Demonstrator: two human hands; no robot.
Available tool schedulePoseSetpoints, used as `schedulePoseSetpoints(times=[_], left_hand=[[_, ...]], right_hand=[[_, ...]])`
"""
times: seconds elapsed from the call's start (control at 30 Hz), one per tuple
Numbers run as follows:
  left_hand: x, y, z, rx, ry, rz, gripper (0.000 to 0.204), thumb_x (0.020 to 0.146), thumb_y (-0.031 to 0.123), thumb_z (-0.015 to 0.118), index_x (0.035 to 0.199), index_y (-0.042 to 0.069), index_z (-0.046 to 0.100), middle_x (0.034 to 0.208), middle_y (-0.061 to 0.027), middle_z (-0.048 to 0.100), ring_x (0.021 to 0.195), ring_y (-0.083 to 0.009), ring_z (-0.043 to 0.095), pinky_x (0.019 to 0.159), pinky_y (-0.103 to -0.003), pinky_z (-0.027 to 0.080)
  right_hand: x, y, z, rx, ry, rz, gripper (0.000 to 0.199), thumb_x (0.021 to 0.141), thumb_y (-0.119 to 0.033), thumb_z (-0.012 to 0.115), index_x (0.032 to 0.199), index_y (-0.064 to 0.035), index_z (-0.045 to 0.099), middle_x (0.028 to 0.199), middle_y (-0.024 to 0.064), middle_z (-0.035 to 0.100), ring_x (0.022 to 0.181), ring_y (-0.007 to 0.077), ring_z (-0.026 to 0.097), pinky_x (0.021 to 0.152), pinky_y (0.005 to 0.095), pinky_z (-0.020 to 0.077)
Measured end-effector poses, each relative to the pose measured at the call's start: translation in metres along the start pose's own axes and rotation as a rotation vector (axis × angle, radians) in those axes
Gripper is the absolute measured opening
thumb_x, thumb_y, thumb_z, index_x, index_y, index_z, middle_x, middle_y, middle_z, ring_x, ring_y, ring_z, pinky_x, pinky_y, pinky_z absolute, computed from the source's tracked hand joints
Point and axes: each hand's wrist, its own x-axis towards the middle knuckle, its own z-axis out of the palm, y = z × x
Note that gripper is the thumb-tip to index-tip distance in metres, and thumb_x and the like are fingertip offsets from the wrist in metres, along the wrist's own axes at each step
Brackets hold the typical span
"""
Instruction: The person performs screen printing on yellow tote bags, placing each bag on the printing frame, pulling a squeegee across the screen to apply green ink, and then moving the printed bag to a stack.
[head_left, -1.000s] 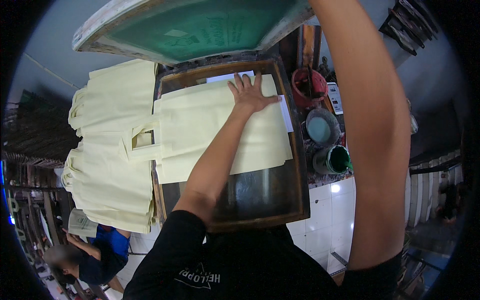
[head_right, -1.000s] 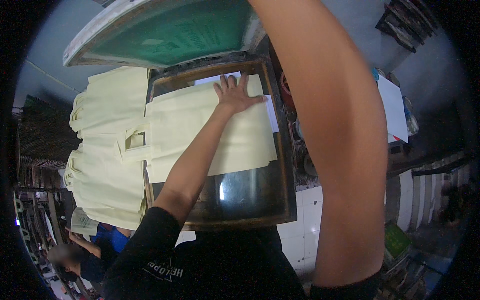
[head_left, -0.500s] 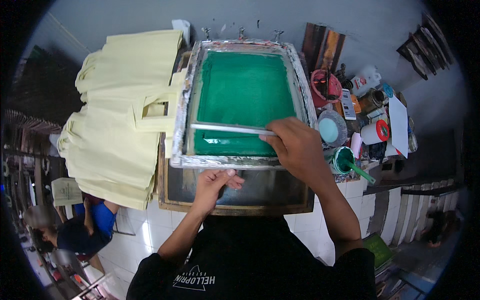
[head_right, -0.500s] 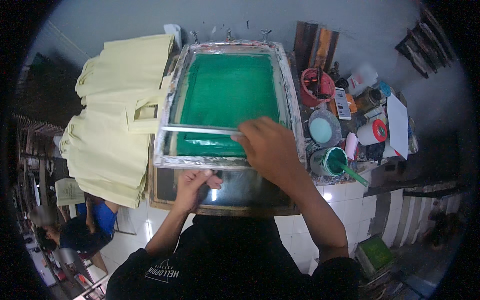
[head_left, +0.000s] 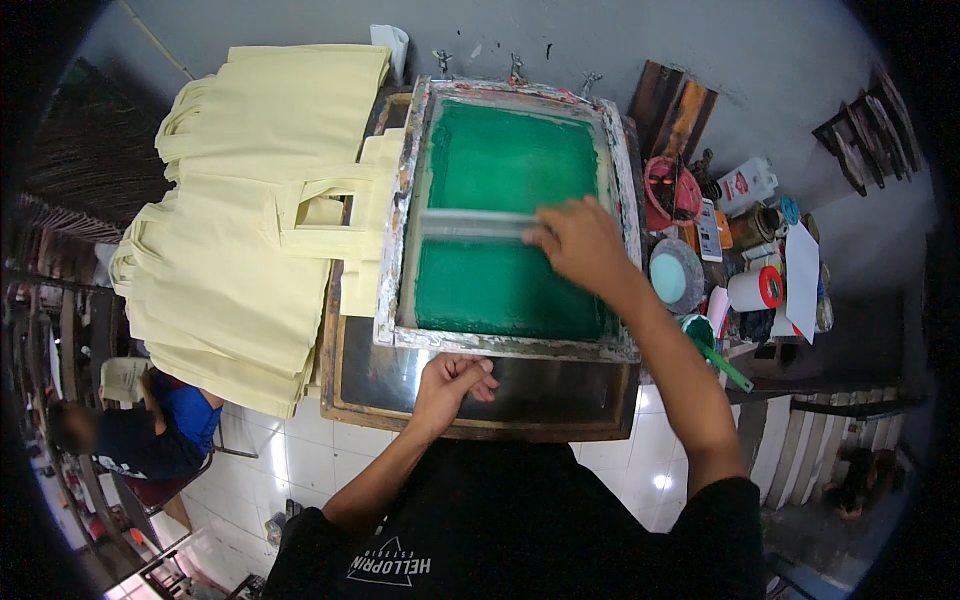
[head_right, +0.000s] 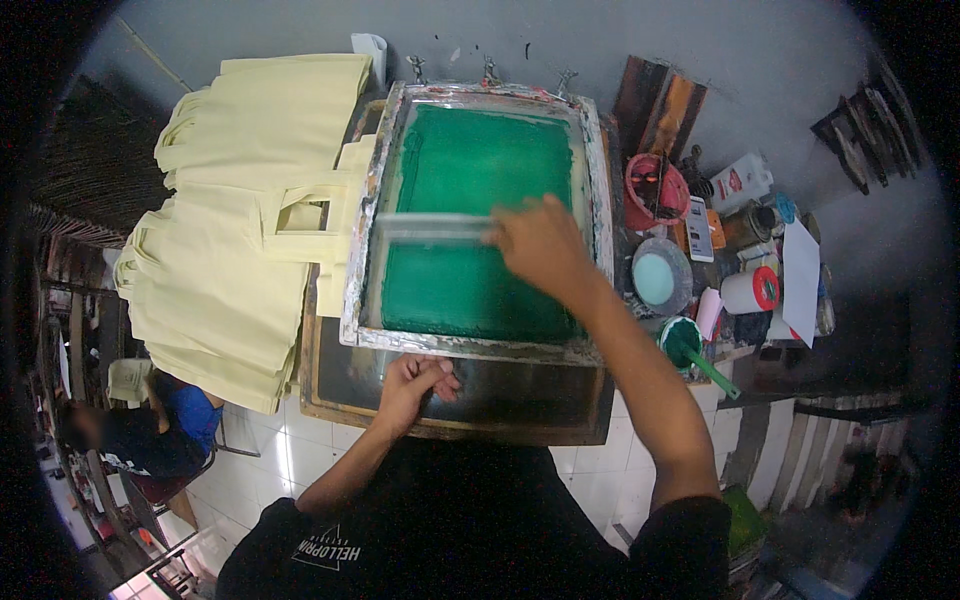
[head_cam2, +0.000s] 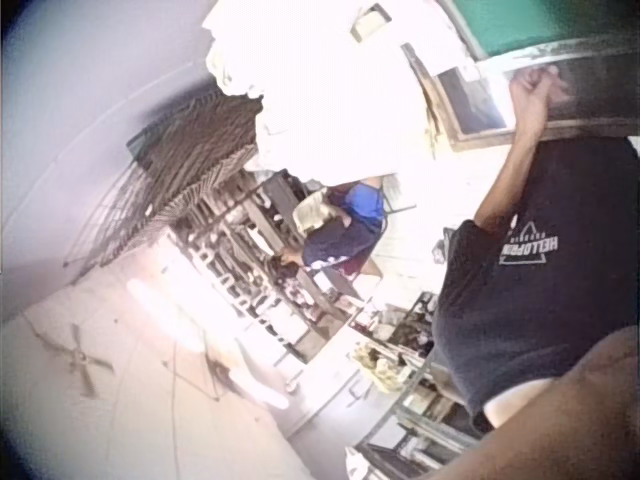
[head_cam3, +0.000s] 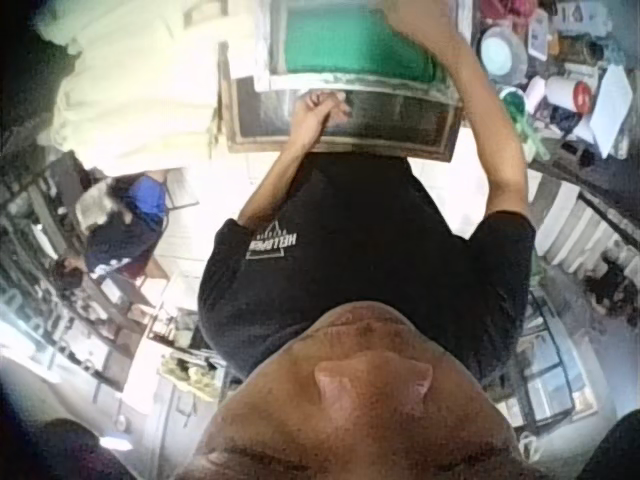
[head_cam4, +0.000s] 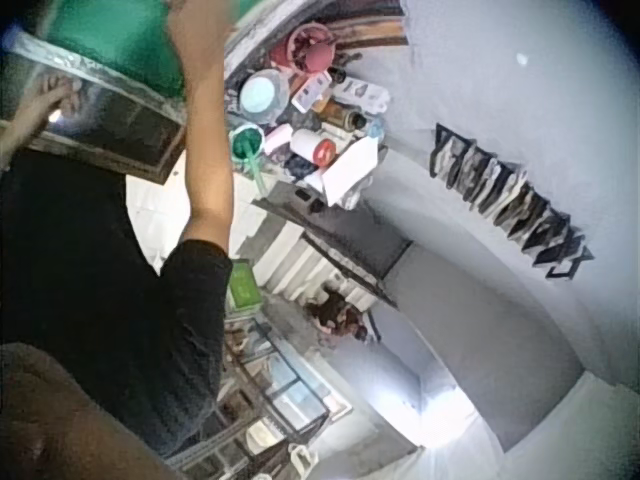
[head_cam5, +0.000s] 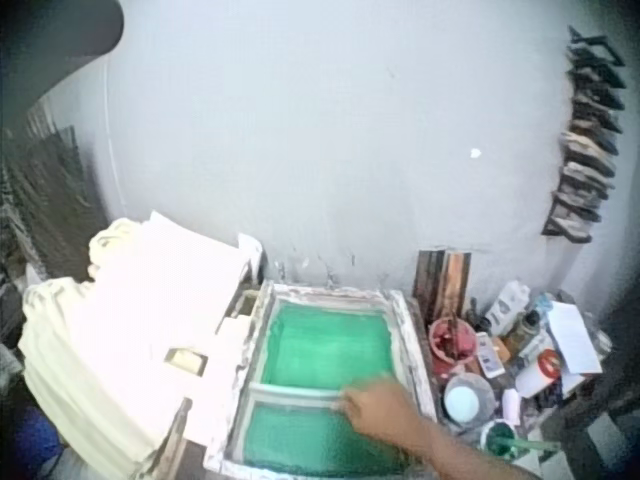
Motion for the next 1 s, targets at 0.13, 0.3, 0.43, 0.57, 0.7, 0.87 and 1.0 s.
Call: schedulePoseSetpoints(times=[0.13,0.3,0.43,0.57,0.7,0.87,1.0], left_hand=[[0.000,0.004,-0.001,0.003,-0.052,-0.054,0.024,0.097,0.017,0.066,0.100,-0.007,0.066,0.083,-0.0180,0.072,0.067,-0.0222,0.071,0.066,-0.033,0.058],[-0.003,0.026,-0.009,-0.319,-0.128,-0.257,0.035,0.101,0.022,0.060,0.120,-0.007,0.063,0.107,-0.0249,0.072,0.092,-0.0303,0.074,0.081,-0.037,0.061],[-0.005,0.032,-0.023,-0.362,-0.350,-0.357,0.043,0.103,0.027,0.055,0.129,-0.007,0.060,0.116,-0.0279,0.071,0.102,-0.0325,0.074,0.086,-0.038,0.060],[0.031,0.095,-0.014,0.029,-0.434,-0.118,0.033,0.103,0.024,0.060,0.123,-0.002,0.064,0.107,-0.0189,0.074,0.093,-0.0249,0.074,0.080,-0.033,0.059],[0.119,0.174,-0.002,0.525,-0.077,0.448,0.024,0.100,0.022,0.065,0.115,0.003,0.068,0.105,-0.0103,0.075,0.092,-0.0228,0.072,0.080,-0.033,0.055],[0.231,0.228,-0.017,1.209,0.303,1.178,0.029,0.088,0.022,0.072,0.112,0.006,0.072,0.101,-0.0172,0.074,0.092,-0.0391,0.070,0.085,-0.048,0.054],[0.232,0.231,-0.016,1.294,0.177,0.724,0.030,0.083,0.032,0.080,0.100,0.008,0.077,0.088,-0.0175,0.073,0.082,-0.0351,0.071,0.077,-0.043,0.053]], right_hand=[[0.076,0.076,0.015,-0.074,0.097,-0.020,0.035,0.094,-0.038,0.066,0.108,-0.0059,0.070,0.088,0.0205,0.071,0.093,0.0389,0.067,0.094,0.0499,0.0455],[0.157,0.116,-0.011,0.207,-0.215,0.217,0.043,0.086,-0.036,0.078,0.119,-0.0094,0.074,0.104,0.0227,0.073,0.098,0.0401,0.069,0.093,0.0462,0.0511],[0.170,0.117,-0.027,0.131,-0.242,0.227,0.047,0.083,-0.039,0.080,0.118,-0.0082,0.075,0.101,0.0217,0.075,0.095,0.0400,0.071,0.089,0.0461,0.0539],[0.160,0.115,-0.006,-0.127,-0.111,0.326,0.057,0.085,-0.058,0.071,0.115,-0.0087,0.075,0.100,0.0201,0.075,0.094,0.0370,0.072,0.086,0.0480,0.0553],[0.136,0.092,0.024,-0.267,0.167,0.258,0.066,0.085,-0.069,0.064,0.102,-0.0049,0.071,0.096,0.0198,0.074,0.090,0.0372,0.072,0.079,0.0497,0.0555],[0.116,0.080,0.034,-0.310,0.335,0.153,0.066,0.084,-0.069,0.065,0.091,-0.0037,0.069,0.089,0.0161,0.073,0.084,0.0368,0.071,0.072,0.0501,0.0553],[0.097,0.071,0.032,-0.283,0.270,0.194,0.062,0.083,-0.067,0.068,0.086,-0.0042,0.067,0.085,0.0147,0.072,0.078,0.0361,0.071,0.068,0.0483,0.0552]])
